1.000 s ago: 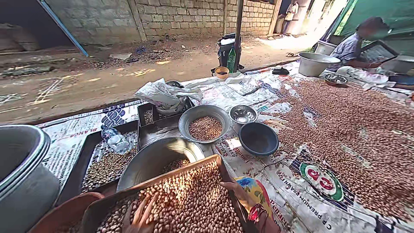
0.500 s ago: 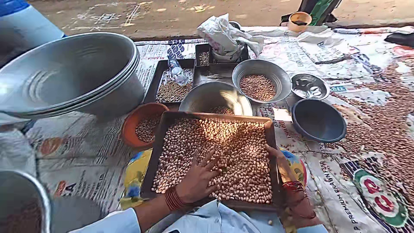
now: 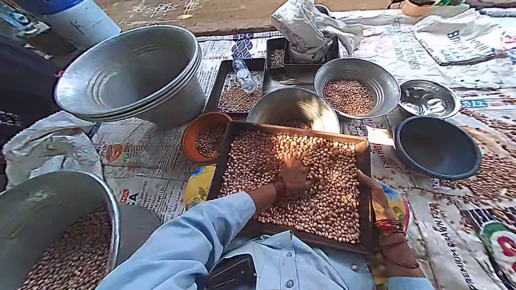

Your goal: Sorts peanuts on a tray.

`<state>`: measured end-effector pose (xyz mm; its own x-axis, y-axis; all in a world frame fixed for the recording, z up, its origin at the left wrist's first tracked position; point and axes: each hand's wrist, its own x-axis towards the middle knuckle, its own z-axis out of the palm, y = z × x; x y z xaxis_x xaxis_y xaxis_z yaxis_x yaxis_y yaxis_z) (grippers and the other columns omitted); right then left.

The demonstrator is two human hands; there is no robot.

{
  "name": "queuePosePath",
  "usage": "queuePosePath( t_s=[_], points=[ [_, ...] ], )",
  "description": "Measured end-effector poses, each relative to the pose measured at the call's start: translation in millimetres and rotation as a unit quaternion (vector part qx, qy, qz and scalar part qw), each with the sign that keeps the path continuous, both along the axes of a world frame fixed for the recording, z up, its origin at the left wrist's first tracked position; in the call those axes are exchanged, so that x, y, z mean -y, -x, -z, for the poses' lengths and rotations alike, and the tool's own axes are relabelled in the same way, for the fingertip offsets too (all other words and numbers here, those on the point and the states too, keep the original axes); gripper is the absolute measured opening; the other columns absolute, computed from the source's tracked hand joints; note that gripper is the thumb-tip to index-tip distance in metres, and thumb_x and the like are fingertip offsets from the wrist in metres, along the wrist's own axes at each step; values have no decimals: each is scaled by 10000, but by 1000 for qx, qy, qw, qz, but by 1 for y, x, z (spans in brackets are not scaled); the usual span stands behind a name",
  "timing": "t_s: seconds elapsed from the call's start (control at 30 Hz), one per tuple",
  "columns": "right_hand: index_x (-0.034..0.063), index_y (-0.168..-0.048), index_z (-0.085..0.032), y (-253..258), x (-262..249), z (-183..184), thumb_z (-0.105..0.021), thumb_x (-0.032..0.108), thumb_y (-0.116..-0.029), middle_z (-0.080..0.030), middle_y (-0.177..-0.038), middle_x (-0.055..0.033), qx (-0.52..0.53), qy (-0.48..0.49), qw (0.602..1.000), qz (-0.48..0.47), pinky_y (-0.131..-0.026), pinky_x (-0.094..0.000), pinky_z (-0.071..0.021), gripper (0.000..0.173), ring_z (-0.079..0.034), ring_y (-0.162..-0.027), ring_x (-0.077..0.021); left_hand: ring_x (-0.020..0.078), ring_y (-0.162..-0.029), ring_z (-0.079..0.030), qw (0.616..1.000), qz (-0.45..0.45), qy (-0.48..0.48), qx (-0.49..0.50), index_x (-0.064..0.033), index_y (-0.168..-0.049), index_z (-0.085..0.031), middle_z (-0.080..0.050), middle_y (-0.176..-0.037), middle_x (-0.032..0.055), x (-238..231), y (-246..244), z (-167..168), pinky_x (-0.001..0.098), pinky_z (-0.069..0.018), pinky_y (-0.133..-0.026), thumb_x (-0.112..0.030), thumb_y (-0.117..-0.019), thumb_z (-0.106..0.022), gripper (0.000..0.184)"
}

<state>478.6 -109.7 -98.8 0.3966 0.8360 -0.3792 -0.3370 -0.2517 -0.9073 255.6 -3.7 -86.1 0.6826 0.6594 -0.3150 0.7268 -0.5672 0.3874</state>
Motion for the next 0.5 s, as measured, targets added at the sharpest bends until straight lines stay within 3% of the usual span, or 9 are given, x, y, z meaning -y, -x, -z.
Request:
queuePosePath(
  t_s=[0.03, 0.13, 0.17, 0.23, 0.3, 0.37, 0.4, 0.47, 0.5],
  points=[
    [52, -1359, -478, 1, 1, -1, -443, 159, -1050, -669, -972, 49, 7, 0, 1000, -2, -727, -146, -561, 329, -658, -820, 37, 506, -1552, -128, 999, 28, 2, 31, -96, -1516, -512, -207, -1688, 237, 11, -3, 3, 770, -134, -1150, -549, -1020, -475, 672],
    [46, -1398, -460, 4, 4, -6, -448, 177, -1063, -662, -1035, 50, 17, 4, 1000, 1, -756, -127, -550, 359, -649, -869, 56, 468, -1574, -69, 989, 100, -15, 105, -265, -1520, -528, -221, -1706, 153, 45, 25, 18, 823, 4, -1126, -537, -993, -541, 594],
    [48, -1397, -456, 5, 5, -5, -446, 169, -1059, -664, -1042, 56, 20, 2, 1000, 0, -763, -119, -550, 359, -650, -880, 64, 457, -1578, -67, 990, 110, -15, 89, -309, -1514, -534, -242, -1703, 139, 53, 43, 18, 836, 19, -1115, -525, -985, -557, 572],
    [38, -1401, -445, 3, 4, -5, -434, 143, -1066, -664, -1068, 44, 20, 2, 1000, -8, -787, -118, -549, 351, -650, -906, 64, 467, -1568, -127, 995, 87, -16, 34, -295, -1418, -632, -331, -1664, 158, 63, 87, 14, 853, 4, -1102, -496, -954, -620, 506],
    [15, -1420, -415, 5, 0, -11, -419, 119, -1076, -629, -1097, 11, 22, 15, 1000, -15, -800, -116, -519, 359, -622, -922, 61, 490, -1555, -154, 998, 30, -28, -55, -186, -1293, -715, -355, -1645, 191, 60, 126, 7, 849, -13, -1109, -546, -924, -655, 520],
    [24, -1443, -404, 7, -1, -13, -430, 122, -1076, -624, -1105, 3, 15, 22, 1000, -9, -791, -126, -520, 381, -622, -914, 46, 504, -1561, -85, 990, -33, -59, -124, -46, -1306, -682, -293, -1660, 236, 43, 153, 2, 838, 23, -1109, -480, -895, -663, 598],
    [47, -1438, -425, 4, -2, -8, -451, 140, -1053, -647, -1086, 25, 14, 20, 1000, -5, -772, -128, -541, 397, -642, -893, 47, 520, -1549, -133, 985, -56, -92, -136, 22, -1329, -647, -338, -1623, 279, 31, 160, 3, 831, 16, -1117, -480, -900, -627, 660],
    [61, -1403, -448, 1, -3, -3, -460, 150, -1030, -661, -1034, 51, 7, 12, 1000, -6, -736, -129, -552, 384, -652, -846, 55, 545, -1483, -294, 979, -95, -86, -160, 118, -1348, -582, -435, -1516, 359, 6, 151, -1, 781, -76, -1152, -454, -967, -574, 687],
    [59, -1395, -451, 2, -3, -4, -464, 147, -1031, -654, -1020, 53, 6, 12, 1000, -4, -722, -125, -548, 375, -647, -831, 59, 526, -1449, -358, 975, -105, -49, -191, 124, -1309, -595, -475, -1477, 355, -6, 134, -7, 718, -184, -1160, -420, -1014, -529, 622]
  ],
)
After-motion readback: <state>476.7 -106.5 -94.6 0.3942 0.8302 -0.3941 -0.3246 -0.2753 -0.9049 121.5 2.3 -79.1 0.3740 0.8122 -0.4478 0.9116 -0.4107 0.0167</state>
